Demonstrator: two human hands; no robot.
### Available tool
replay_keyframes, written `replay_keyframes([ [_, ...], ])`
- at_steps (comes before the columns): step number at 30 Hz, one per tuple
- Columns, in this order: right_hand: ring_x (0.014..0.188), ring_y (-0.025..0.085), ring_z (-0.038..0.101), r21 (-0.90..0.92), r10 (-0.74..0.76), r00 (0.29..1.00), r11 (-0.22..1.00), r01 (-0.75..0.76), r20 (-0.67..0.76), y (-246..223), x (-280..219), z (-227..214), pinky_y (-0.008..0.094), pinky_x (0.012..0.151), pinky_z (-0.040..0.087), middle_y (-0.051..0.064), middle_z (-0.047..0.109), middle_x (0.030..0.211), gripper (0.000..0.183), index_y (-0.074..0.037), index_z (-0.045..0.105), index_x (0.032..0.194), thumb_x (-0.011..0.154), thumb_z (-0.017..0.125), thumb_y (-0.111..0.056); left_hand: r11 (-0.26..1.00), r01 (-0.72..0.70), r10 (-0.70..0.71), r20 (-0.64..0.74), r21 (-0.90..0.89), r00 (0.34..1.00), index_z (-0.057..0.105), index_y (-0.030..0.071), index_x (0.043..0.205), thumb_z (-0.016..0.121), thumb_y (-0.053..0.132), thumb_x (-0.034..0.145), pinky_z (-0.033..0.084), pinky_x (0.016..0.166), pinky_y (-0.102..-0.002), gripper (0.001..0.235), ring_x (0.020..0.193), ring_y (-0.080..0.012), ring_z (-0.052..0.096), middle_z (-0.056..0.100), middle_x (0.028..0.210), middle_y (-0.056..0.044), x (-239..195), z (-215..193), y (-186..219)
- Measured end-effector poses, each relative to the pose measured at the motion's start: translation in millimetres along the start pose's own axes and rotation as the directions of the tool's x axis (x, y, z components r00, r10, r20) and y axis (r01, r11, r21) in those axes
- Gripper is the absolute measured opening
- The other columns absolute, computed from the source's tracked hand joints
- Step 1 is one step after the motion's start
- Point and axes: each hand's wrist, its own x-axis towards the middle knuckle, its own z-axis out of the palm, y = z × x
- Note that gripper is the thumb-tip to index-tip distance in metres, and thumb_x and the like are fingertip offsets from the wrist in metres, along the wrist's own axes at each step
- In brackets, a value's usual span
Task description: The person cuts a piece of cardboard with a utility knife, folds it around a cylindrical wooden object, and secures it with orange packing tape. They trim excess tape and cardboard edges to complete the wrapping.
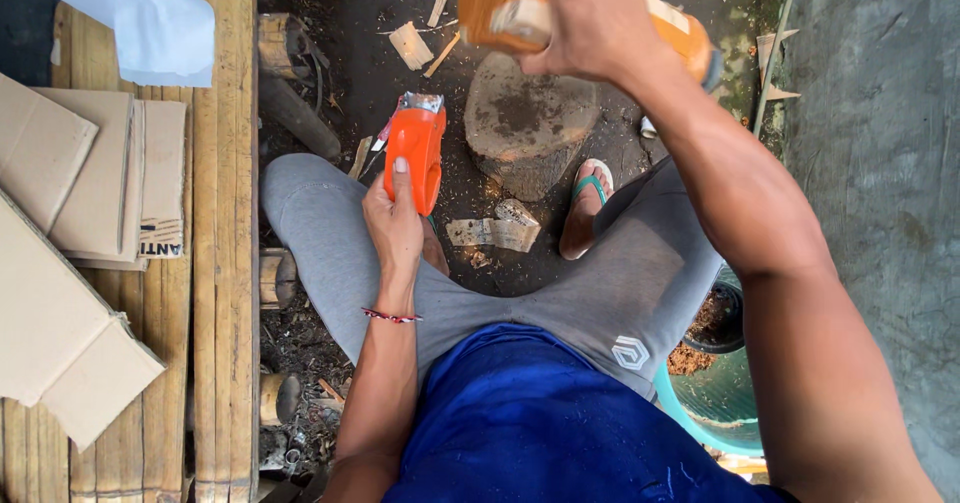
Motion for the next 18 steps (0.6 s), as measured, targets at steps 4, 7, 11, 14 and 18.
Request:
replay_keyframes([
  [4, 0.111, 0.040, 0.058, -0.089, 0.060, 0.959, 0.995, -0.036, 0.276, -9.9, -1.1, 53.5, 0.050, 0.091, 0.048, 0.021, 0.058, 0.119, 0.134, -0.001, 0.037, 0.155, 0.044, 0.097, -0.046, 0.992, 0.023, -0.024, -0.011, -0.123, 1.000, 0.073, -0.001, 0.115, 0.054, 0.037, 0.108, 0.055, 0.070, -0.026, 0.043, 0.079, -0.0059, 0.066, 0.076, 0.094, -0.004, 5.8, 10.1, 1.8],
  [7, 0.115, 0.042, 0.053, -0.105, 0.195, 0.864, 0.981, -0.165, 0.464, -9.8, -7.4, 106.9, 0.055, 0.087, 0.046, 0.023, 0.054, 0.123, 0.141, -0.005, 0.028, 0.157, 0.045, 0.100, -0.050, 0.994, 0.044, -0.042, 0.015, -0.101, 0.999, 0.072, 0.000, 0.119, 0.052, 0.038, 0.111, 0.051, 0.070, -0.027, 0.044, 0.078, -0.0089, 0.062, 0.073, 0.094, -0.006, 10.5, 16.6, -0.3],
  [11, 0.120, 0.038, 0.049, -0.084, 0.313, 0.833, 0.947, -0.310, 0.457, -0.8, -14.6, 159.3, 0.054, 0.098, 0.042, 0.021, 0.052, 0.130, 0.139, -0.006, 0.027, 0.161, 0.048, 0.098, -0.045, 0.999, -0.021, 0.027, 0.120, -0.049, 0.992, 0.068, 0.003, 0.126, 0.050, 0.041, 0.113, 0.051, 0.076, -0.032, 0.043, 0.084, -0.0150, 0.062, 0.072, 0.099, -0.008, 22.5, 36.6, -6.5],
  [14, 0.123, 0.037, 0.047, 0.031, 0.319, 0.868, 0.934, -0.357, 0.380, 3.7, -22.7, 180.4, 0.054, 0.102, 0.040, 0.021, 0.051, 0.133, 0.137, -0.005, 0.027, 0.162, 0.052, 0.097, -0.049, 0.993, -0.097, 0.078, 0.228, 0.072, 0.971, 0.064, 0.006, 0.129, 0.050, 0.043, 0.109, 0.054, 0.079, -0.035, 0.044, 0.087, -0.0183, 0.068, 0.074, 0.099, -0.010, 34.5, 50.0, -13.0],
  [18, 0.130, 0.027, 0.050, 0.540, 0.391, 0.897, 0.720, -0.437, 0.205, 19.4, -32.3, 190.0, 0.043, 0.106, 0.044, 0.014, 0.057, 0.138, 0.095, -0.004, 0.042, 0.154, 0.080, 0.082, -0.048, 0.978, -0.163, 0.103, 0.376, 0.131, 0.921, 0.062, 0.006, 0.129, 0.050, 0.043, 0.108, 0.054, 0.080, -0.035, 0.044, 0.089, -0.0189, 0.071, 0.074, 0.104, -0.012, 63.1, 68.2, -28.9],
])
